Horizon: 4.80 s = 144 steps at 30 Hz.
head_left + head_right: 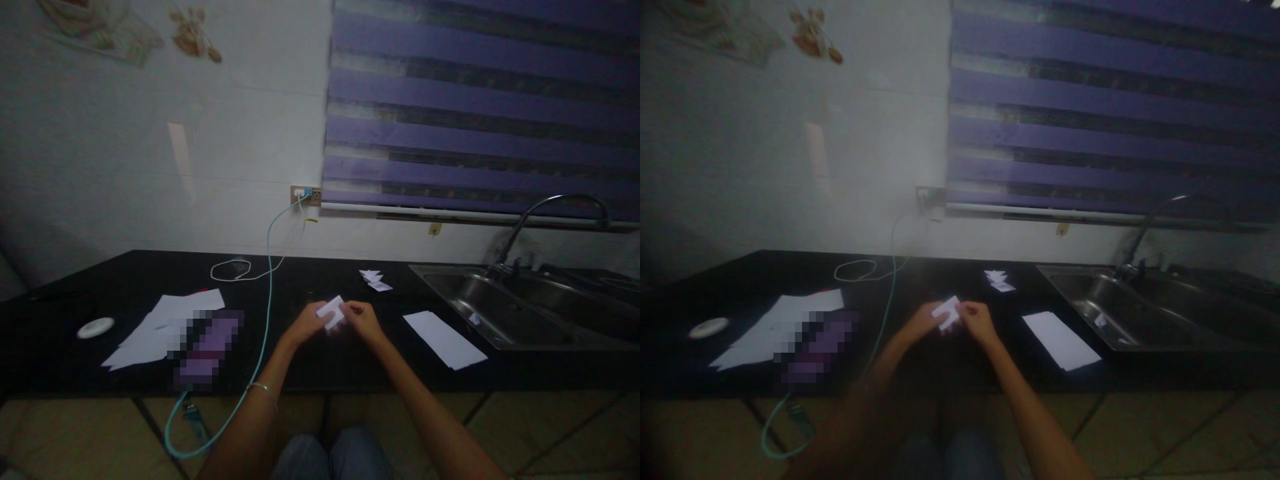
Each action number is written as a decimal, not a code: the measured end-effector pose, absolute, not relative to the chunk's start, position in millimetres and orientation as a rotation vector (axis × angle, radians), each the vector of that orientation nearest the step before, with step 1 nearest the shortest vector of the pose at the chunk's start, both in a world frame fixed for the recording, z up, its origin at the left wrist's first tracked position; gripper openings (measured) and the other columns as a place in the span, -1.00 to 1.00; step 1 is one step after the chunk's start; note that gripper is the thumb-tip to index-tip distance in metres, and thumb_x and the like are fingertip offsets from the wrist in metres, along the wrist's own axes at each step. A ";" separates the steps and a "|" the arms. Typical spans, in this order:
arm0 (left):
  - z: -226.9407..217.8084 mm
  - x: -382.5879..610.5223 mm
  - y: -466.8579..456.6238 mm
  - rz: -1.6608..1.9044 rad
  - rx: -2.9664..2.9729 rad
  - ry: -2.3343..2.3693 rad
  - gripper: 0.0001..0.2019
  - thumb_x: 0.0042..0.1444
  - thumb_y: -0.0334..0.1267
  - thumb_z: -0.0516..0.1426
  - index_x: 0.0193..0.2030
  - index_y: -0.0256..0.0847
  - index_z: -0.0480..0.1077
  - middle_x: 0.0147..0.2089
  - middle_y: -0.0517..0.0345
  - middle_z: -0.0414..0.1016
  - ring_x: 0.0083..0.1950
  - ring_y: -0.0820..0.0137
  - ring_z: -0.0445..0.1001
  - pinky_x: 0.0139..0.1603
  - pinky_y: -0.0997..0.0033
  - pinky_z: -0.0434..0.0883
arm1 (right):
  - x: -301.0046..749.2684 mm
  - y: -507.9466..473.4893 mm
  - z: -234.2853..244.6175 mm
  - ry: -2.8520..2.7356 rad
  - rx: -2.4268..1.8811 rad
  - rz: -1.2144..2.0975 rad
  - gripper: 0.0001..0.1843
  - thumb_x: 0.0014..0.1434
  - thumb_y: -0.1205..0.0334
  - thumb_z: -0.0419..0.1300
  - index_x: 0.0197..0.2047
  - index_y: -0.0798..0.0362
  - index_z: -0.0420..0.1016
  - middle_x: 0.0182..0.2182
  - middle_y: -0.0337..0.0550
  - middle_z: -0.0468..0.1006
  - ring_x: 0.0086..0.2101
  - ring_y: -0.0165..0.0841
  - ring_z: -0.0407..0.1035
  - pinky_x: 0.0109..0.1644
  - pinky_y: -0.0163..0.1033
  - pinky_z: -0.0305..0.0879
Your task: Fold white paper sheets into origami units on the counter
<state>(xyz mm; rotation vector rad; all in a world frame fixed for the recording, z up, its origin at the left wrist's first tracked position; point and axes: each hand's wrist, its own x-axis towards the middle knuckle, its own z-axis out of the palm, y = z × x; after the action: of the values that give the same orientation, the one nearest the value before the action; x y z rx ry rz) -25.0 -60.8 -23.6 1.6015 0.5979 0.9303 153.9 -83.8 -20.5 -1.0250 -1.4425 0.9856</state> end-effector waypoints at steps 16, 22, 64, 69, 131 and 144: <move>-17.9 -27.5 -70.3 0.815 1.686 0.589 -0.62 0.00 -0.01 0.20 -0.30 -0.38 0.39 -0.48 0.08 0.47 -0.49 0.39 0.44 -0.46 0.47 0.34 | 153.3 -83.6 -18.9 -1.493 -1.016 1.039 -0.67 -0.06 -0.01 0.31 -0.38 0.12 0.58 -0.49 -0.16 0.55 -0.48 -0.35 0.38 -0.40 -0.30 0.24; -15.6 -26.3 -72.9 0.781 1.698 0.578 -0.58 -0.01 0.04 0.20 -0.32 -0.38 0.42 -0.50 0.09 0.46 -0.50 0.41 0.43 -0.46 0.49 0.33 | 156.1 -77.9 -24.7 -1.493 -1.042 0.977 -0.66 -0.11 -0.03 0.33 -0.42 0.12 0.60 -0.53 -0.15 0.56 -0.51 -0.34 0.38 -0.45 -0.29 0.24; -22.7 -22.2 -61.5 0.984 1.725 0.760 -0.48 0.15 0.21 -0.06 -0.36 -0.30 0.31 -0.69 0.29 0.24 -0.69 0.54 0.22 -0.62 0.55 0.13 | 158.1 -72.3 -25.3 -1.239 -1.090 0.890 -0.59 -0.04 -0.09 0.29 -0.42 0.16 0.59 -0.54 -0.17 0.51 -0.52 -0.39 0.30 -0.44 -0.31 0.15; -20.3 -23.3 -60.7 1.095 1.560 0.877 -0.47 0.14 0.23 -0.09 -0.48 -0.25 0.22 -0.71 0.33 0.14 -0.75 0.56 0.12 -0.72 0.55 0.02 | 155.4 -79.1 -22.0 -1.464 -1.060 0.962 -0.67 -0.02 0.01 0.30 -0.43 0.16 0.58 -0.48 -0.14 0.54 -0.45 -0.37 0.35 -0.35 -0.29 0.20; -16.5 -24.5 -68.3 1.067 1.992 0.745 -0.55 0.18 0.05 0.01 -0.41 -0.30 0.49 -0.34 0.11 0.38 -0.30 0.41 0.32 -0.26 0.50 0.26 | 141.4 -96.7 -14.7 -1.584 -1.073 0.744 -0.65 0.08 0.01 0.21 -0.17 0.09 0.54 -0.56 -0.18 0.51 -0.57 -0.36 0.36 -0.51 -0.31 0.24; -7.3 -17.4 -80.2 0.915 1.669 0.532 -0.55 0.10 -0.08 0.15 0.09 -0.25 0.40 0.07 -0.04 0.46 0.08 0.21 0.38 0.09 0.25 0.26 | 138.3 -92.7 -12.4 -1.452 -1.044 0.793 -0.66 0.00 -0.06 0.27 -0.36 0.08 0.48 -0.50 -0.15 0.53 -0.47 -0.31 0.42 -0.42 -0.29 0.29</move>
<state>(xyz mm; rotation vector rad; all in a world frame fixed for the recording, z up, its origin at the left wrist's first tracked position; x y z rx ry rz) -17.4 -80.2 -7.3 1.6695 0.5321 0.9149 138.3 -92.7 -12.4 -1.0435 -1.4523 0.7925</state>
